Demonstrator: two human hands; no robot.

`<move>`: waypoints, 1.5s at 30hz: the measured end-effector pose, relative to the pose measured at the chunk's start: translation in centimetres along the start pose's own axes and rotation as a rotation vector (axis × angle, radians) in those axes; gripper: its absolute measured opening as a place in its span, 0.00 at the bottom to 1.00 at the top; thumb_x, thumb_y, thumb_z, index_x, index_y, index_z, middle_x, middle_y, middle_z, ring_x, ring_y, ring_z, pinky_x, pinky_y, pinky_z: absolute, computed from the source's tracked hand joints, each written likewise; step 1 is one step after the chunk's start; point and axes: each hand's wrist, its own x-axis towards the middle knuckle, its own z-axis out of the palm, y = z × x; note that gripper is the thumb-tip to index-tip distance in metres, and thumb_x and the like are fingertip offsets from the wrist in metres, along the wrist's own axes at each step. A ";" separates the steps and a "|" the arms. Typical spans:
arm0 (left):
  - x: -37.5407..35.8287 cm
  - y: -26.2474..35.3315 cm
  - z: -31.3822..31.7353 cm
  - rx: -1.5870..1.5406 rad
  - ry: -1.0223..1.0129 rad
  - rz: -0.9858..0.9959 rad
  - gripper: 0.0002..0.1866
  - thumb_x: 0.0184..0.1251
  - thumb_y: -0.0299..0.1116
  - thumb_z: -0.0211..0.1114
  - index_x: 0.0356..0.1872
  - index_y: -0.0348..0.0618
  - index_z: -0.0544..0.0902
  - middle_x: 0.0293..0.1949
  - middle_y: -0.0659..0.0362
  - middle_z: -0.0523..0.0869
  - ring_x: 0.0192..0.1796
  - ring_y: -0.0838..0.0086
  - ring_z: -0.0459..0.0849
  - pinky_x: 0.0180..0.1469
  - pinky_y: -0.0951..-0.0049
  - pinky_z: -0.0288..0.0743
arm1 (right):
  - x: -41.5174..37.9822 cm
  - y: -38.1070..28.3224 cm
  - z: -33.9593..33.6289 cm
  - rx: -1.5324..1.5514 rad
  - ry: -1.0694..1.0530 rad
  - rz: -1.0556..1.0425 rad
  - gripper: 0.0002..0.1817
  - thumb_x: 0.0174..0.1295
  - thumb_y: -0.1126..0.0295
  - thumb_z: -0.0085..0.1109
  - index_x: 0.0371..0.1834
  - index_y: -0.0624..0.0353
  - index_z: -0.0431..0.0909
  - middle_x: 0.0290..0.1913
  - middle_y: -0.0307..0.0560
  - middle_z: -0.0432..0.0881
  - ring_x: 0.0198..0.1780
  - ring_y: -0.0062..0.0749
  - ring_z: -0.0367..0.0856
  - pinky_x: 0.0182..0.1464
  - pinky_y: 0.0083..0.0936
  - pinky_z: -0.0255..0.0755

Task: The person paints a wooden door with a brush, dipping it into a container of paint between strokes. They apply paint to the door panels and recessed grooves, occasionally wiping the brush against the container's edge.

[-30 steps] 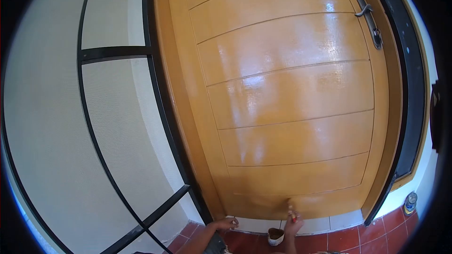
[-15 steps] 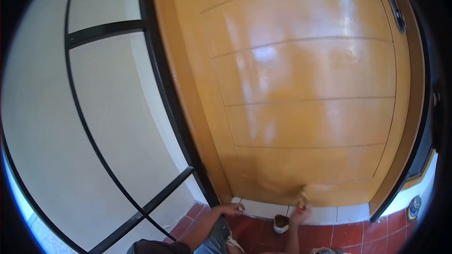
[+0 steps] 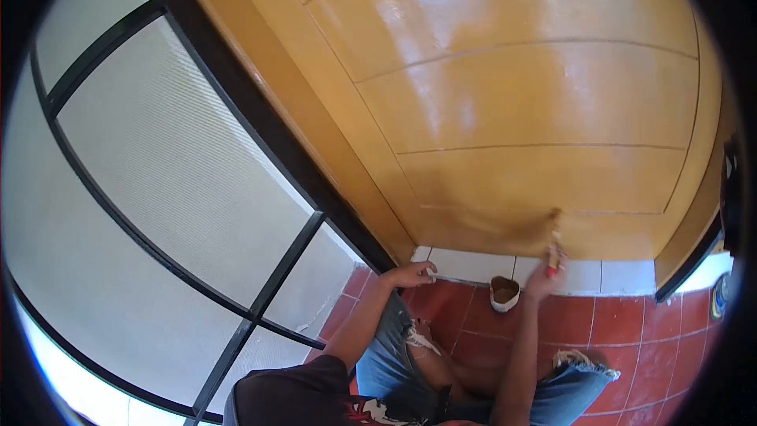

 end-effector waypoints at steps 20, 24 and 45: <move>0.0 2.2 0.1 -0.213 -0.038 -0.115 0.19 0.71 0.39 0.66 0.58 0.44 0.77 0.33 0.61 0.82 0.36 0.77 0.80 0.42 0.75 0.75 | -3.4 -3.8 0.8 0.311 -0.679 0.032 0.10 0.59 0.79 0.59 0.42 0.58 0.84 0.41 0.52 0.84 0.46 0.48 0.84 0.50 0.34 0.76; -1.1 3.5 -0.3 -0.156 -0.007 -0.195 0.19 0.71 0.39 0.66 0.57 0.43 0.77 0.33 0.60 0.82 0.37 0.77 0.80 0.42 0.75 0.75 | 1.1 -0.1 -0.5 0.251 -0.380 -0.045 0.08 0.60 0.75 0.65 0.42 0.59 0.85 0.38 0.47 0.85 0.43 0.41 0.85 0.46 0.32 0.76; -0.9 3.0 -0.1 -0.168 0.026 -0.148 0.19 0.70 0.38 0.66 0.57 0.44 0.77 0.32 0.61 0.81 0.36 0.77 0.79 0.41 0.75 0.75 | 6.4 1.5 -3.9 0.205 0.317 0.624 0.12 0.67 0.68 0.65 0.45 0.68 0.83 0.39 0.46 0.86 0.40 0.27 0.81 0.48 0.31 0.76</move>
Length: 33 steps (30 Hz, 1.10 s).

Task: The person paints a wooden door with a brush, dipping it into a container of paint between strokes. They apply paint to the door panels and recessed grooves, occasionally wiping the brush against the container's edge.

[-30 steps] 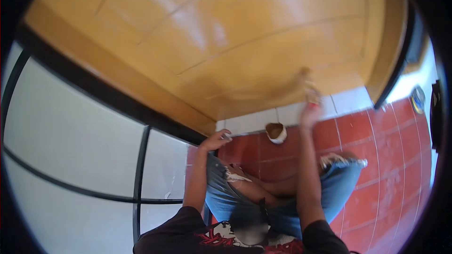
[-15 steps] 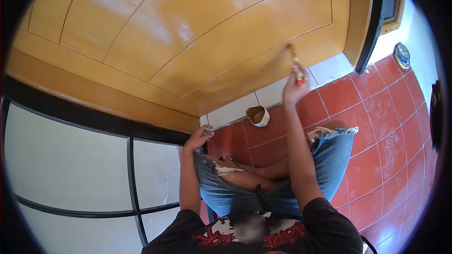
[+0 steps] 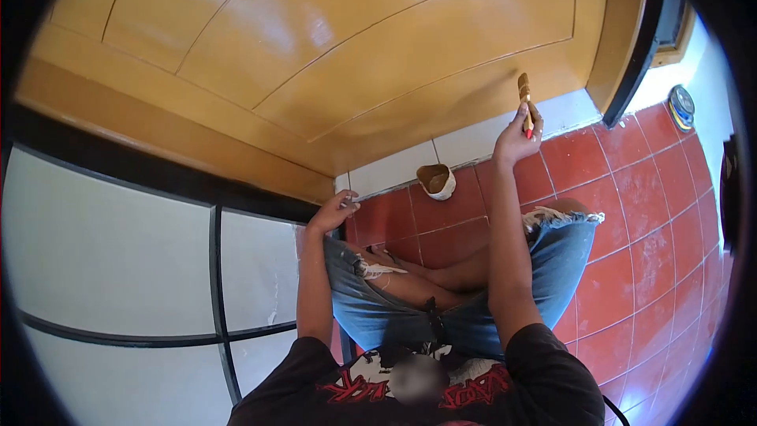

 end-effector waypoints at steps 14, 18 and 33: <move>-0.4 -0.6 -0.8 0.056 0.039 0.065 0.19 0.70 0.39 0.66 0.57 0.44 0.77 0.37 0.58 0.83 0.37 0.74 0.79 0.42 0.71 0.76 | -3.5 5.5 0.6 -0.325 -0.500 -0.338 0.11 0.65 0.70 0.66 0.46 0.65 0.84 0.38 0.51 0.87 0.30 0.32 0.83 0.32 0.29 0.77; -0.1 -1.2 -0.7 0.038 0.023 0.110 0.19 0.71 0.35 0.64 0.59 0.43 0.76 0.35 0.62 0.80 0.41 0.77 0.78 0.48 0.74 0.74 | -5.4 0.6 1.5 -0.069 -0.168 -0.223 0.10 0.68 0.69 0.64 0.41 0.68 0.82 0.29 0.43 0.80 0.25 0.20 0.74 0.26 0.21 0.70; -0.2 -3.2 -1.3 -0.050 0.032 0.176 0.21 0.70 0.44 0.66 0.57 0.44 0.76 0.36 0.56 0.82 0.42 0.71 0.80 0.49 0.70 0.74 | -4.9 1.5 1.3 -0.232 -0.246 -0.530 0.10 0.69 0.68 0.61 0.40 0.67 0.80 0.38 0.51 0.84 0.39 0.37 0.80 0.42 0.35 0.74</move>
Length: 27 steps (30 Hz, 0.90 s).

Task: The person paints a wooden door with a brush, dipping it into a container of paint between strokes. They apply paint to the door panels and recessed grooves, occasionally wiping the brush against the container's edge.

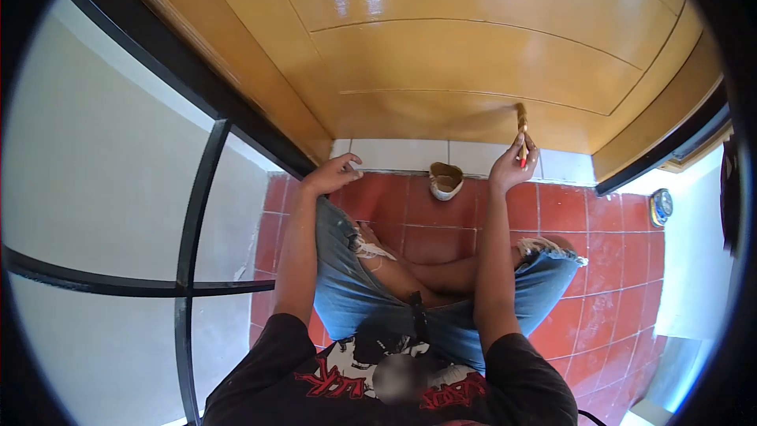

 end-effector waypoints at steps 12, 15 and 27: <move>-0.9 1.3 -0.2 0.020 0.078 0.082 0.19 0.71 0.40 0.65 0.58 0.46 0.76 0.36 0.59 0.80 0.39 0.75 0.78 0.45 0.72 0.74 | -8.4 -3.1 4.0 0.093 -0.773 -0.155 0.06 0.63 0.76 0.63 0.40 0.66 0.79 0.40 0.56 0.81 0.42 0.44 0.80 0.48 0.35 0.74; -1.9 1.2 -1.0 -0.028 0.089 -0.050 0.22 0.69 0.45 0.66 0.59 0.46 0.76 0.39 0.54 0.84 0.46 0.67 0.81 0.52 0.66 0.74 | -3.8 3.3 2.8 0.040 -0.274 -0.130 0.07 0.66 0.74 0.62 0.42 0.66 0.79 0.41 0.54 0.82 0.43 0.42 0.80 0.49 0.34 0.73; -0.6 3.7 -0.2 0.001 0.078 0.086 0.20 0.69 0.40 0.67 0.58 0.46 0.76 0.41 0.55 0.84 0.41 0.71 0.82 0.48 0.69 0.76 | -8.0 -4.4 4.1 0.046 -0.558 0.018 0.05 0.62 0.77 0.65 0.39 0.62 0.80 0.32 0.45 0.81 0.29 0.28 0.79 0.29 0.25 0.75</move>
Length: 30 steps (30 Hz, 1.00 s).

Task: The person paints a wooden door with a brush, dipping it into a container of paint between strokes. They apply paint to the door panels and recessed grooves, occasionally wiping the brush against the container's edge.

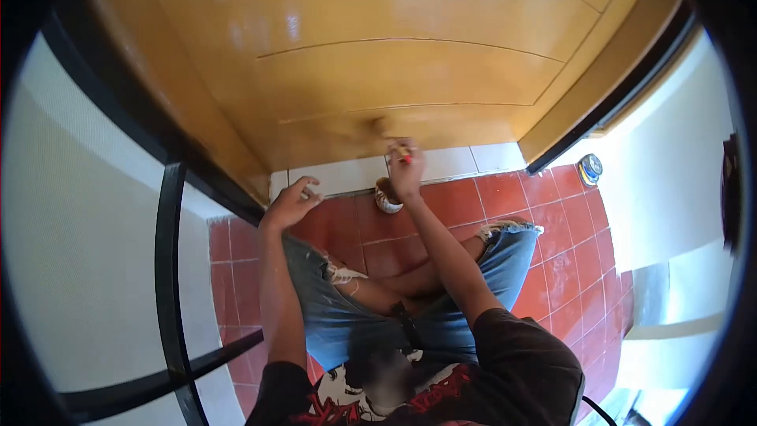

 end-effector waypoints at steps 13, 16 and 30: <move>-0.6 1.9 -2.4 -0.539 0.422 0.291 0.18 0.71 0.35 0.63 0.60 0.45 0.76 0.42 0.60 0.85 0.44 0.79 0.83 0.43 0.75 0.74 | 7.8 -6.4 -10.0 -0.202 -0.623 0.035 0.08 0.61 0.68 0.71 0.37 0.61 0.88 0.26 0.35 0.85 0.26 0.11 0.75 0.26 0.17 0.69; -0.9 10.3 -4.4 -0.598 0.357 0.284 0.21 0.72 0.38 0.62 0.63 0.46 0.75 0.44 0.60 0.85 0.45 0.79 0.84 0.38 0.79 0.70 | 7.0 -5.3 -10.8 -0.170 -0.700 0.079 0.09 0.61 0.66 0.72 0.37 0.61 0.87 0.25 0.33 0.82 0.22 0.11 0.70 0.23 0.14 0.64; 5.9 10.3 1.4 -0.642 0.067 0.442 0.21 0.68 0.27 0.64 0.62 0.38 0.75 0.40 0.56 0.84 0.37 0.80 0.82 0.39 0.77 0.75 | 3.0 -1.1 -10.1 -0.659 -0.829 -0.121 0.14 0.57 0.58 0.72 0.37 0.53 0.83 0.25 0.50 0.84 0.29 0.45 0.85 0.34 0.36 0.77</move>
